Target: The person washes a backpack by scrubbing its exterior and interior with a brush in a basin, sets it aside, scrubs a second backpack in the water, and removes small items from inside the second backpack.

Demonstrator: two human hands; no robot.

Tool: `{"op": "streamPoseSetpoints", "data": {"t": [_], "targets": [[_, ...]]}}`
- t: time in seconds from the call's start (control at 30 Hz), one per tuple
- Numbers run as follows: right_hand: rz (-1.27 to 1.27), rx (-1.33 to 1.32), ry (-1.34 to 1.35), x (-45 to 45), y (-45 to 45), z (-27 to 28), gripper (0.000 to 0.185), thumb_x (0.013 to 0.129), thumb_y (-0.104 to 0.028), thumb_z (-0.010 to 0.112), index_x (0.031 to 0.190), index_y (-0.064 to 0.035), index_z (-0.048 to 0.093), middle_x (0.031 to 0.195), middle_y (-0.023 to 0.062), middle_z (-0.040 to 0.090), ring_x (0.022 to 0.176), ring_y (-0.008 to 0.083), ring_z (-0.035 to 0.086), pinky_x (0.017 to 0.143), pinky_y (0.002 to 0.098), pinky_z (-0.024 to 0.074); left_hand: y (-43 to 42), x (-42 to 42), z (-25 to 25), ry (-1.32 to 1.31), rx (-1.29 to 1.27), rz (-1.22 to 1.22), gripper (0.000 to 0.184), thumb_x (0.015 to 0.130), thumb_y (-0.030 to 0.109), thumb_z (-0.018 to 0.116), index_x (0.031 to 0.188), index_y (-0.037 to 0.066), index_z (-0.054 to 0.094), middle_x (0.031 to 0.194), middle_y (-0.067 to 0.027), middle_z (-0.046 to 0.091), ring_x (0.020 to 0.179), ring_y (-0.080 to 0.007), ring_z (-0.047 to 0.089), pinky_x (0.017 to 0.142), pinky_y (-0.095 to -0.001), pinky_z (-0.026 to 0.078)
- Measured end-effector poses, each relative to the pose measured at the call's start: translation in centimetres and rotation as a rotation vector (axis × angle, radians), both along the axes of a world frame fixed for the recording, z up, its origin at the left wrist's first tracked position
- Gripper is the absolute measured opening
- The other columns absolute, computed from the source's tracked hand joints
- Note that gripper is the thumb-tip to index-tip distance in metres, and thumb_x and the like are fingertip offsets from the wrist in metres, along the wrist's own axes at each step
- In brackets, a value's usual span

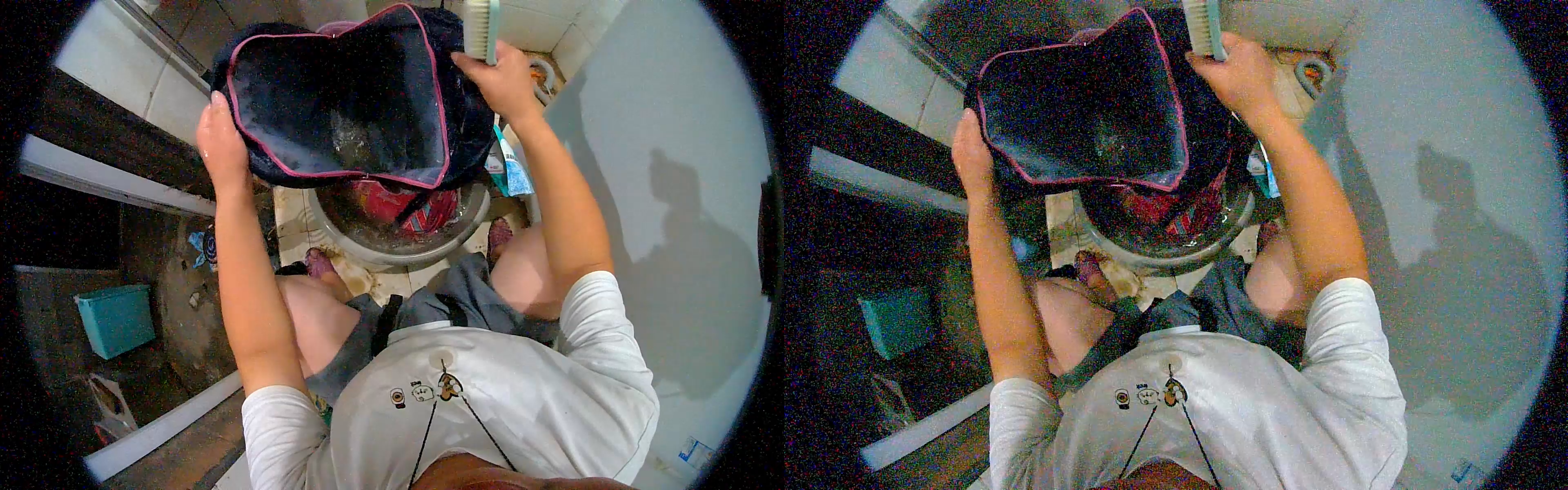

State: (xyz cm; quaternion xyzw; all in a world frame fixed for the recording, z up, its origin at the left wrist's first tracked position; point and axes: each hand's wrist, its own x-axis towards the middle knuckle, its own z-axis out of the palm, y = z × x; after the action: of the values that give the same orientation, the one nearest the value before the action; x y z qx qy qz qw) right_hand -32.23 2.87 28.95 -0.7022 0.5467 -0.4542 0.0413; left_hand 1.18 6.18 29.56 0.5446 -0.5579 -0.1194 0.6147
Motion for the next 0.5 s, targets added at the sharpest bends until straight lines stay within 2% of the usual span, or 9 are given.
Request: {"op": "streamPoseSetpoints", "data": {"t": [0.13, 0.27, 0.3, 0.33, 0.4, 0.43, 0.5], "targets": [[-0.027, -0.107, 0.131, 0.0, -0.7, -2.0, 0.031, 0.066, -0.031, 0.061, 0.088, -0.009, 0.06, 0.076, 0.015, 0.061, 0.07, 0.0332, 0.058, 0.063, 0.0411, 0.0458, -0.4, -0.5, -1.2, -0.15, -0.025, 0.071, 0.035, 0.088, 0.027, 0.039, 0.074, -0.003, 0.05, 0.066, -0.0051, 0.048, 0.063, -0.0124, 0.04, 0.06, -0.0279, 0.036], [-0.051, -0.015, 0.132, 0.7, -1.9, -4.2, 0.029, 0.07, -0.03, 0.06, 0.086, -0.006, 0.059, 0.077, 0.0176, 0.059, 0.074, 0.0335, 0.057, 0.063, 0.0384, 0.0443, -1.2, -1.1, -2.6, -0.101, 0.0, 0.016, 0.037, 0.088, 0.029, 0.039, 0.074, -0.004, 0.05, 0.065, -0.008, 0.05, 0.062, -0.0154, 0.042, 0.061, -0.0302, 0.037], [-0.038, 0.053, 0.167, 0.7, -2.7, -5.5, 0.029, 0.068, -0.03, 0.06, 0.086, -0.0058, 0.058, 0.078, 0.0179, 0.059, 0.073, 0.0348, 0.057, 0.064, 0.041, 0.0447, -2.3, -0.4, -4.0, -0.178, 0.083, 0.039, 0.038, 0.087, 0.03, 0.04, 0.076, -0.005, 0.05, 0.066, -0.0124, 0.05, 0.063, -0.0179, 0.043, 0.062, -0.0318, 0.037], [-0.026, 0.119, 0.203, 1.0, -3.1, -6.4, 0.03, 0.067, -0.029, 0.06, 0.085, -0.0057, 0.058, 0.079, 0.0182, 0.059, 0.073, 0.0362, 0.056, 0.064, 0.0436, 0.0451, -3.1, 0.0, -5.4, -0.136, 0.127, -0.031, 0.039, 0.087, 0.031, 0.04, 0.077, -0.006, 0.05, 0.069, -0.0188, 0.052, 0.063, -0.0252, 0.047, 0.062, -0.0353, 0.038], [-0.025, 0.23, 0.2, 1.6, -3.7, -7.5, 0.031, 0.067, -0.029, 0.06, 0.084, -0.0038, 0.056, 0.078, 0.0199, 0.058, 0.075, 0.0373, 0.056, 0.065, 0.0443, 0.0451, -4.4, 0.1, -7.1, -0.316, 0.196, 0.086, 0.041, 0.086, 0.033, 0.04, 0.077, -0.006, 0.051, 0.073, -0.0232, 0.054, 0.067, -0.0338, 0.051, 0.063, -0.0388, 0.038], [-0.092, 0.287, 0.217, 1.5, -3.8, -8.4, 0.033, 0.068, -0.03, 0.06, 0.086, -0.0029, 0.055, 0.08, 0.0202, 0.058, 0.076, 0.0372, 0.056, 0.067, 0.0442, 0.0451, -4.3, 0.1, -7.0, -0.32, 0.266, 0.078, 0.042, 0.086, 0.034, 0.039, 0.079, -0.006, 0.052, 0.076, -0.026, 0.054, 0.072, -0.0391, 0.051, 0.066, -0.0402, 0.039], [-0.166, 0.468, 0.203, 0.4, -4.3, -9.2, 0.039, 0.068, -0.03, 0.06, 0.093, -0.0015, 0.051, 0.087, 0.0212, 0.058, 0.08, 0.0371, 0.055, 0.071, 0.0439, 0.0446, -4.1, 0.0, -6.5, -0.297, 0.299, 0.044, 0.042, 0.086, 0.034, 0.04, 0.079, -0.006, 0.052, 0.076, -0.0255, 0.055, 0.072, -0.0381, 0.052, 0.066, -0.0396, 0.039]]}}
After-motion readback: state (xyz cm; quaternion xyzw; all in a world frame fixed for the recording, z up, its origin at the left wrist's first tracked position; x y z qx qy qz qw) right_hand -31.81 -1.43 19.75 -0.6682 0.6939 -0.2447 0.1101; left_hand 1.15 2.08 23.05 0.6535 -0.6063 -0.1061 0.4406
